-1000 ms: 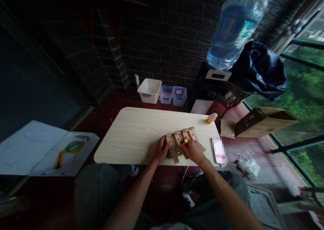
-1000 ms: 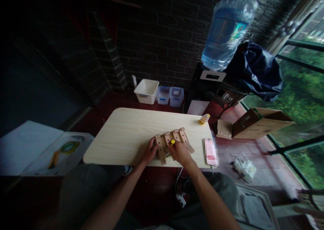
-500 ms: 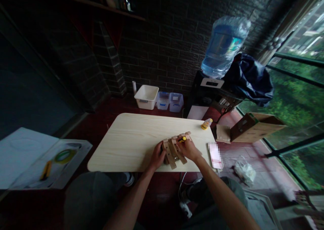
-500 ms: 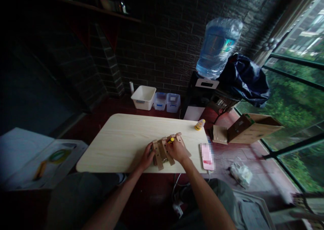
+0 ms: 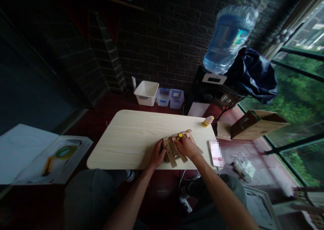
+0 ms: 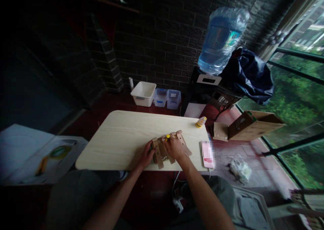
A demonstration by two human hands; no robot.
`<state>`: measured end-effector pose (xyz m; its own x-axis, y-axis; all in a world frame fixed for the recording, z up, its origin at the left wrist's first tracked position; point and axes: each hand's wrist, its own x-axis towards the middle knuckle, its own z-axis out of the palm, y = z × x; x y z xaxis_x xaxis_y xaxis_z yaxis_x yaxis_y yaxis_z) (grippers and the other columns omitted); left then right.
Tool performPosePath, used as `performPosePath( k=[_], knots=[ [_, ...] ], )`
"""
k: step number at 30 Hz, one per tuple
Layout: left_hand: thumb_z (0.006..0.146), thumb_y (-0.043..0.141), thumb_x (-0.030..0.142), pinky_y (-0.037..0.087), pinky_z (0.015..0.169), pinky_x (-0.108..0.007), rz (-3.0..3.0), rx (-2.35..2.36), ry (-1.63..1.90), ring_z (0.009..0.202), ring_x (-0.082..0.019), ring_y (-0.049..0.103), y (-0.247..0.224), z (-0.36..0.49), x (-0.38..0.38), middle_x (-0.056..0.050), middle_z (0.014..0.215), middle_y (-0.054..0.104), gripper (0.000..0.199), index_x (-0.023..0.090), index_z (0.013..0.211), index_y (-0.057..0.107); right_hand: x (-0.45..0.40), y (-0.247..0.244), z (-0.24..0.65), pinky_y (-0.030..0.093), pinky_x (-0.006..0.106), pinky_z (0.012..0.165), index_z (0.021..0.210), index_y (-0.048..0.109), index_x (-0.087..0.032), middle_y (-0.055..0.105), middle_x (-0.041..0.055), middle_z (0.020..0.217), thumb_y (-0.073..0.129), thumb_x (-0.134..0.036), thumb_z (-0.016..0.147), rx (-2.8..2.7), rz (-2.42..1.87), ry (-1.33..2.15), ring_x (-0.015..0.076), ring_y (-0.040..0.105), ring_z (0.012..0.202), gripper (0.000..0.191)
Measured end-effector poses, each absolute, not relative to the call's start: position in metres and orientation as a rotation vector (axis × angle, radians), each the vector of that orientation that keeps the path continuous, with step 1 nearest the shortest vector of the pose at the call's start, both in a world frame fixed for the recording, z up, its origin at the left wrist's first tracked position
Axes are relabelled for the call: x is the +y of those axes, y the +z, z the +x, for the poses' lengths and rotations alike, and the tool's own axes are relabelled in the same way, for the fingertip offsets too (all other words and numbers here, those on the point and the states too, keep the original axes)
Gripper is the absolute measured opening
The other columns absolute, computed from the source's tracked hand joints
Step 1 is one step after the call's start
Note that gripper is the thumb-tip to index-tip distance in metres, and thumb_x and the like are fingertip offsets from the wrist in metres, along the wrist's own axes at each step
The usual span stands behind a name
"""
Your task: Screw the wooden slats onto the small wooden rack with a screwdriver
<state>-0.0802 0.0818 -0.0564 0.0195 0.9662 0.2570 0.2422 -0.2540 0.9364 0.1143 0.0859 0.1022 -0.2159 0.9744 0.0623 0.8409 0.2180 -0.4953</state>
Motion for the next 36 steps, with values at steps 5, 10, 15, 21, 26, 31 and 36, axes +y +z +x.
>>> performPosePath(
  k=[5,10,15,21,26,31,36],
  knots=[
    [0.090,0.051,0.031,0.037,0.115,-0.050,1.606,1.262,1.285,0.133,-0.026,0.048,-0.059,-0.080,0.082,-0.010,0.142,0.053,0.053,0.023,0.141,0.044,0.078,0.100,0.106,0.042,0.029,0.076,0.102,0.060,-0.018,0.069,0.0100,0.097,0.055,-0.037,0.096,-2.006,-1.801,0.521,0.0209,0.063,0.087,0.021],
    [0.091,0.051,0.032,0.037,0.114,-0.050,1.601,1.282,1.282,0.134,-0.026,0.049,-0.061,-0.081,0.080,-0.011,0.142,0.053,0.051,0.022,0.141,0.044,0.073,0.097,0.108,0.043,0.030,0.073,0.099,0.060,-0.016,0.070,0.0103,0.091,0.053,-0.040,0.096,-1.903,-1.797,0.544,0.0220,0.064,0.082,0.025],
    [0.091,0.052,0.032,0.038,0.114,-0.049,1.606,1.261,1.277,0.133,-0.026,0.050,-0.058,-0.082,0.079,-0.011,0.142,0.054,0.052,0.024,0.141,0.045,0.073,0.098,0.117,0.046,0.030,0.082,0.109,0.058,-0.020,0.070,0.0079,0.105,0.049,-0.031,0.097,-1.883,-1.669,0.623,0.0205,0.065,0.092,0.018],
    [0.090,0.053,0.031,0.039,0.113,-0.050,1.591,1.272,1.284,0.133,-0.027,0.050,-0.059,-0.081,0.080,-0.011,0.141,0.054,0.051,0.023,0.140,0.046,0.079,0.100,0.124,0.045,0.031,0.085,0.106,0.058,-0.020,0.069,0.0074,0.100,0.055,-0.025,0.092,-1.994,-1.616,0.649,0.0202,0.062,0.094,0.016],
    [0.090,0.052,0.031,0.038,0.114,-0.051,1.616,1.286,1.277,0.135,-0.026,0.048,-0.063,-0.081,0.081,-0.011,0.143,0.052,0.053,0.023,0.142,0.043,0.087,0.099,0.126,0.044,0.032,0.086,0.107,0.059,-0.019,0.067,0.0064,0.097,0.057,-0.022,0.090,-2.102,-1.579,0.657,0.0199,0.060,0.092,0.017],
    [0.090,0.051,0.031,0.038,0.114,-0.050,1.616,1.287,1.277,0.135,-0.026,0.048,-0.062,-0.081,0.080,-0.011,0.143,0.052,0.053,0.024,0.142,0.043,0.092,0.099,0.128,0.043,0.031,0.085,0.106,0.059,-0.019,0.066,0.0060,0.100,0.057,-0.022,0.090,-2.190,-1.504,0.701,0.0190,0.059,0.091,0.016],
    [0.090,0.052,0.033,0.036,0.116,-0.050,1.632,1.290,1.276,0.136,-0.027,0.046,-0.061,-0.080,0.080,-0.011,0.145,0.051,0.055,0.024,0.143,0.042,0.089,0.105,0.128,0.042,0.028,0.081,0.111,0.055,-0.020,0.066,0.0053,0.098,0.055,-0.023,0.092,-2.218,-1.522,0.742,0.0186,0.060,0.089,0.019]
  ],
)
